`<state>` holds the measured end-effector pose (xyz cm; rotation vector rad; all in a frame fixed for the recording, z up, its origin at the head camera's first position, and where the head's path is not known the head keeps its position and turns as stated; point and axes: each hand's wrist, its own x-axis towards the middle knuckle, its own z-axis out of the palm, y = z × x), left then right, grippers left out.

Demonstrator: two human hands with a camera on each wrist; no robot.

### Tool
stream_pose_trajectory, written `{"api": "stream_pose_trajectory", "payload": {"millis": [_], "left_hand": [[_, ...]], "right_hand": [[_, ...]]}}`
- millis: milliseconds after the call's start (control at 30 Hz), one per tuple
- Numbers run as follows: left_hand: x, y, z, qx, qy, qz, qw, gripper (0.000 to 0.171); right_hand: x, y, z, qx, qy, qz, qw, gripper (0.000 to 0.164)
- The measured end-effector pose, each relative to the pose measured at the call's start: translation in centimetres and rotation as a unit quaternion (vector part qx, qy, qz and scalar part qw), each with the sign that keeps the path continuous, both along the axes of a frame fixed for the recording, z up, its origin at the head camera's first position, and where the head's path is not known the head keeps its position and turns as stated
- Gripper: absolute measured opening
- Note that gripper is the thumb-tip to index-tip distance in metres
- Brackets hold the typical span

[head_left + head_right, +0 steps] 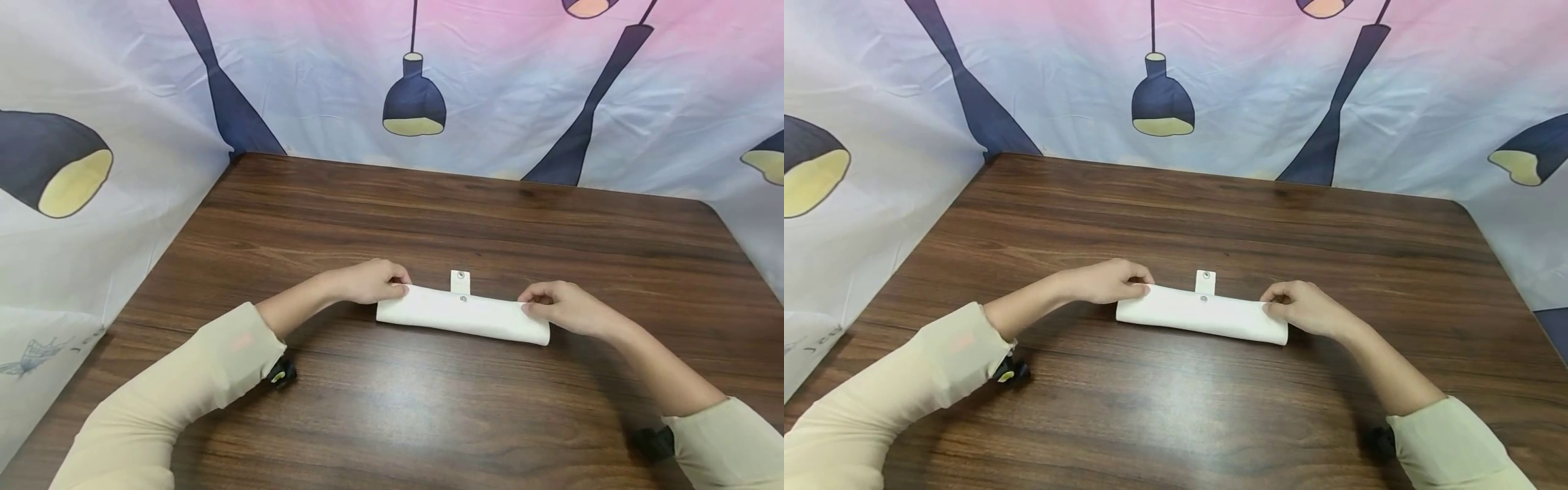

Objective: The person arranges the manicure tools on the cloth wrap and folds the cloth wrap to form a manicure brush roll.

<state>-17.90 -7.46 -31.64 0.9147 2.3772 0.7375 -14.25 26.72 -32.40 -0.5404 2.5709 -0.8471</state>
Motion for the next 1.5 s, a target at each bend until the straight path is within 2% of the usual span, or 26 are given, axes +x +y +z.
{"api": "stream_pose_trajectory", "payload": {"millis": [133, 200, 433, 533, 633, 733, 867, 967, 1100, 1233, 1333, 1400, 1500], "left_hand": [[0.3, 0.2, -0.3, -0.010, 0.081, -0.010, 0.9966, 0.018], [0.3, 0.2, -0.5, -0.015, 0.104, -0.011, 0.9944, 0.017], [0.3, 0.4, -0.6, -0.010, 0.104, -0.007, 0.9945, 0.018], [0.7, 0.8, -0.5, -0.005, 0.132, -0.009, 0.9913, 0.018], [1.5, 1.6, -0.6, 0.013, 0.197, -0.025, 0.9801, 0.019], [2.5, 2.8, -0.5, 0.020, 0.273, -0.064, 0.9596, 0.022], [3.5, 4.3, -0.3, -0.010, 0.329, -0.115, 0.9372, 0.028], [3.9, 4.9, -0.4, -0.039, 0.344, -0.135, 0.9284, 0.029], [4.0, 5.1, -0.6, -0.048, 0.347, -0.145, 0.9256, 0.026], [3.8, 5.2, -0.9, -0.038, 0.344, -0.148, 0.9264, 0.025], [3.8, 5.2, -0.9, -0.036, 0.342, -0.147, 0.9273, 0.025], [3.7, 5.1, -0.9, -0.035, 0.341, -0.146, 0.9280, 0.026], [3.7, 5.0, -0.9, -0.035, 0.339, -0.141, 0.9295, 0.025]], "right_hand": [[0.1, -0.2, -0.1, 0.001, 0.017, -0.003, 1.000, 0.022], [0.1, -0.4, -0.3, 0.000, 0.026, -0.007, 1.000, 0.019], [-0.1, -1.1, -0.6, 0.012, 0.046, -0.010, 0.999, 0.009], [0.0, -1.2, -0.5, 0.021, 0.048, -0.012, 0.999, 0.006], [-0.1, -1.3, -0.5, 0.030, 0.047, -0.012, 0.998, 0.005], [-0.4, -1.5, -0.4, 0.042, 0.047, -0.010, 0.998, 0.005], [-1.0, -1.9, 0.0, 0.066, 0.039, -0.007, 0.997, 0.005], [-1.4, -2.1, 0.4, 0.082, 0.019, 0.007, 0.996, 0.004], [-2.1, -2.6, 0.9, 0.080, 0.012, 0.041, 0.996, 0.011], [-2.8, -3.9, 0.8, 0.047, 0.051, 0.068, 0.995, 0.026], [-3.2, -5.4, 0.7, 0.021, 0.093, 0.075, 0.993, 0.035], [-3.3, -6.4, 0.7, 0.011, 0.118, 0.069, 0.991, 0.036], [-3.2, -7.5, 1.0, 0.006, 0.151, 0.051, 0.987, 0.029]]}}
